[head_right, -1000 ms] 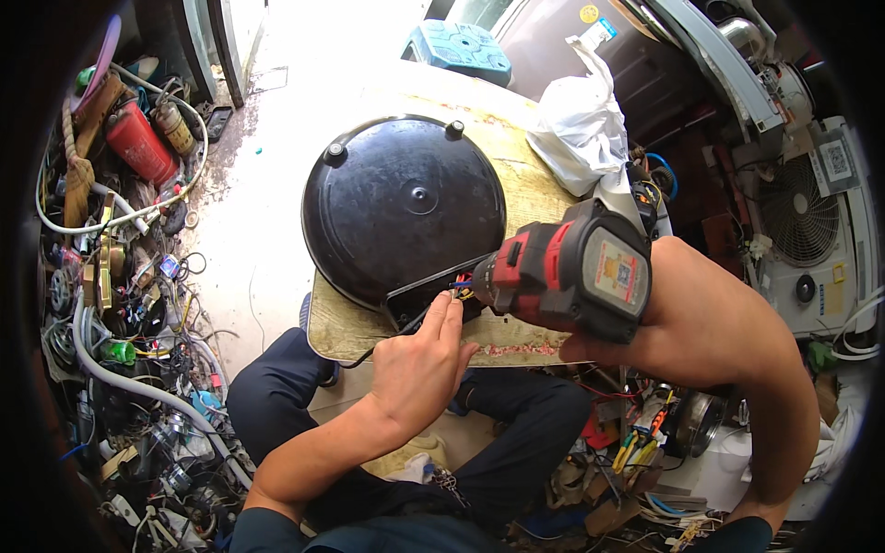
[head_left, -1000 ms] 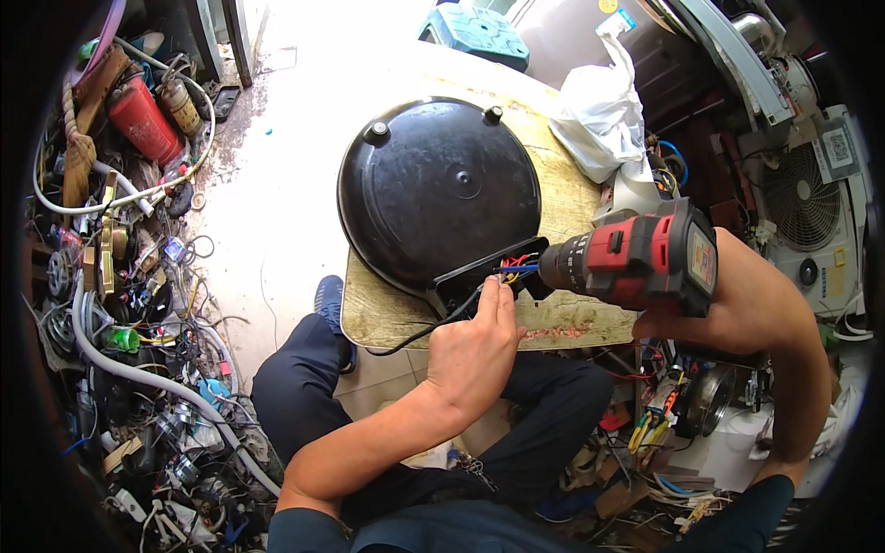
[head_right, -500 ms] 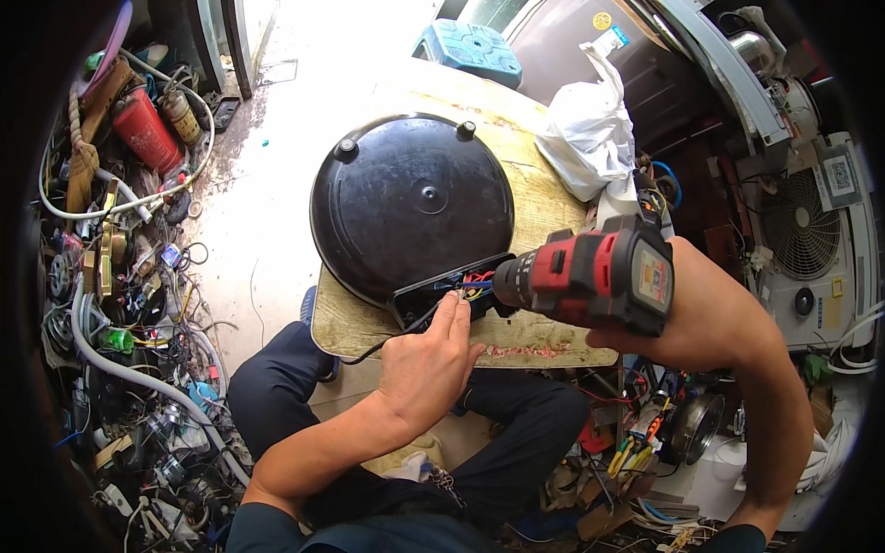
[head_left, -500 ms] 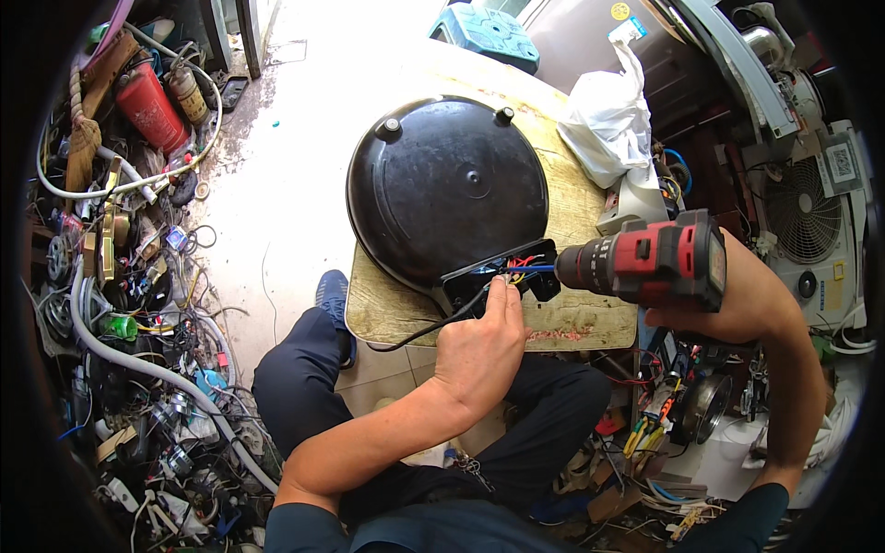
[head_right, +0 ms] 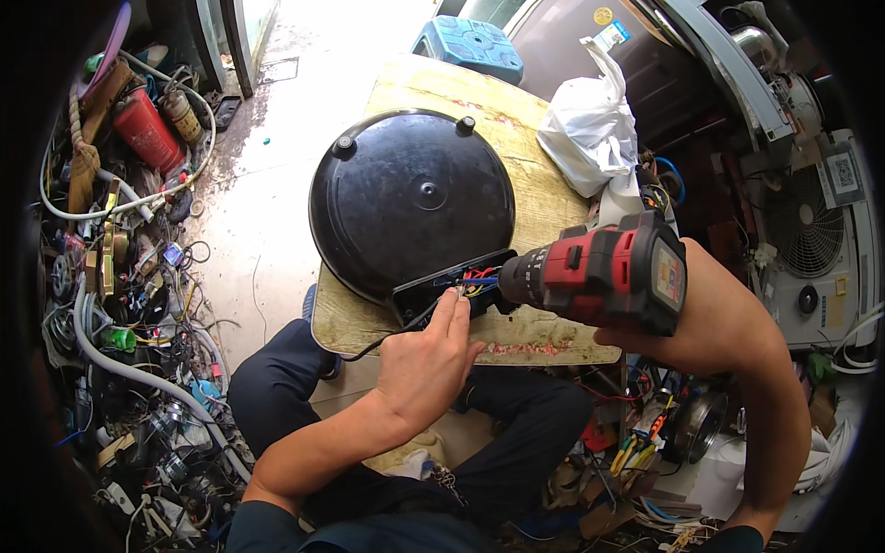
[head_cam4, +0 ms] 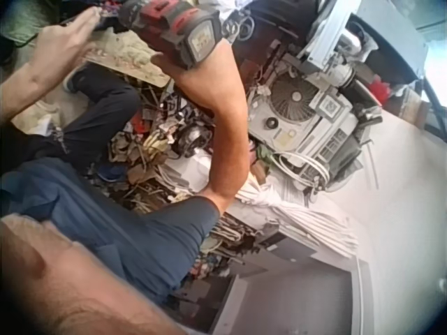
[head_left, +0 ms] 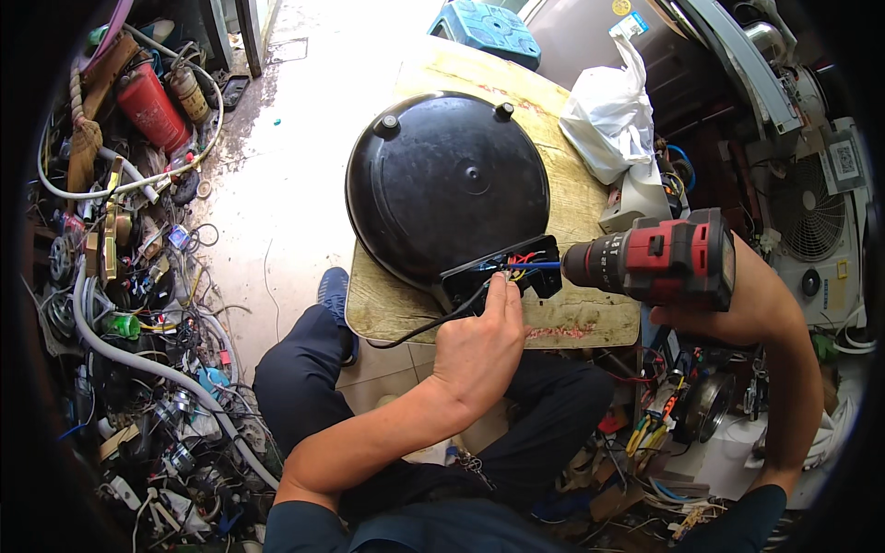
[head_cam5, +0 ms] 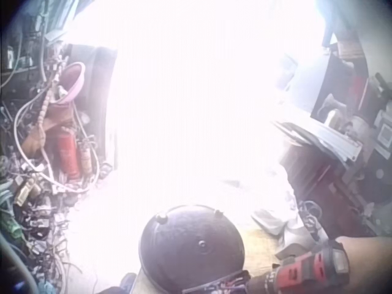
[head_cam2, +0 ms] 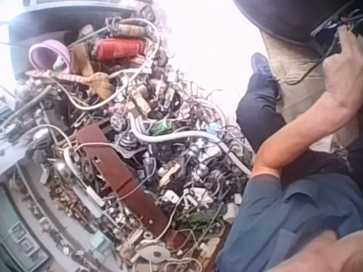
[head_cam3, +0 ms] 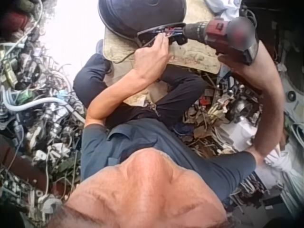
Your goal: The person disassembles a black electric grill by removing screws from the base with a power drill, then uses a multimeter to test the internal wiring. They manipulate wires and components within the exposed control box and reattach the base cover.
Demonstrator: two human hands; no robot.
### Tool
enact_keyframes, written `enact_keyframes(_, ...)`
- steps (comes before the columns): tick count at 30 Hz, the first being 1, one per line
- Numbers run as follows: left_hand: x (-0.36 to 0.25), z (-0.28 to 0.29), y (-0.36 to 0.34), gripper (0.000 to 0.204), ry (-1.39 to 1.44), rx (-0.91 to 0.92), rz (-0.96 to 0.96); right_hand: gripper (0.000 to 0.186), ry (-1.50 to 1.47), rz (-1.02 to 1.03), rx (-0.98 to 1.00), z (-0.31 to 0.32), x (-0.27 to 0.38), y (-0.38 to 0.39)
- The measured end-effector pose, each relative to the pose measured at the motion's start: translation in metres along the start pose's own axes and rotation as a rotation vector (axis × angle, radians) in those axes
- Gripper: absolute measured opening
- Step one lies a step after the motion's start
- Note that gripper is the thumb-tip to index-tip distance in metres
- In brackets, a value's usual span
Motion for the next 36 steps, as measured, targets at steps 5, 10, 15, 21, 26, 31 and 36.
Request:
enact_keyframes(5, 0.001, -0.003, 0.001, 0.06, 0.013, 0.005, 0.016, 0.048, -0.025, -0.007, 0.013, -0.001, -0.002, -0.001)
enact_keyframes(10, 0.0, -0.003, 0.001, 0.06, -0.002, 0.002, 0.021, 0.047, -0.014, 0.048, 0.022, -0.004, -0.002, -0.003)
enact_keyframes(15, -0.002, 0.004, -0.002, 0.059, 0.053, -0.029, 0.007, 0.041, 0.023, 0.002, 0.031, -0.003, -0.004, 0.004)
enact_keyframes(21, -0.004, 0.003, -0.003, 0.065, 0.005, -0.01, -0.035, 0.057, 0.067, -0.028, 0.051, -0.005, -0.001, 0.003)
enact_keyframes(26, 0.001, 0.001, 0.004, 0.064, -0.041, -0.021, -0.018, 0.039, 0.079, 0.057, 0.008, -0.006, 0.011, 0.0)
enact_keyframes(31, -0.026, -0.005, -0.008, 0.065, -0.016, -0.05, -0.099, 0.029, 0.013, -0.075, -0.018, 0.005, 0.009, 0.025)
enact_keyframes(36, -0.001, -0.001, 0.006, 0.064, -0.141, -0.025, -0.019, 0.027, 0.029, 0.042, 0.046, -0.007, 0.014, -0.002)
Point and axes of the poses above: each hand's wrist, its own y-axis away from the middle knuckle, its own z-axis out of the back of the hand, x = y × z, the point moved 10 cm from there along -y, towards the middle knuckle, and after that the axes turned 15 degrees about -z, right-handed, at the moved point
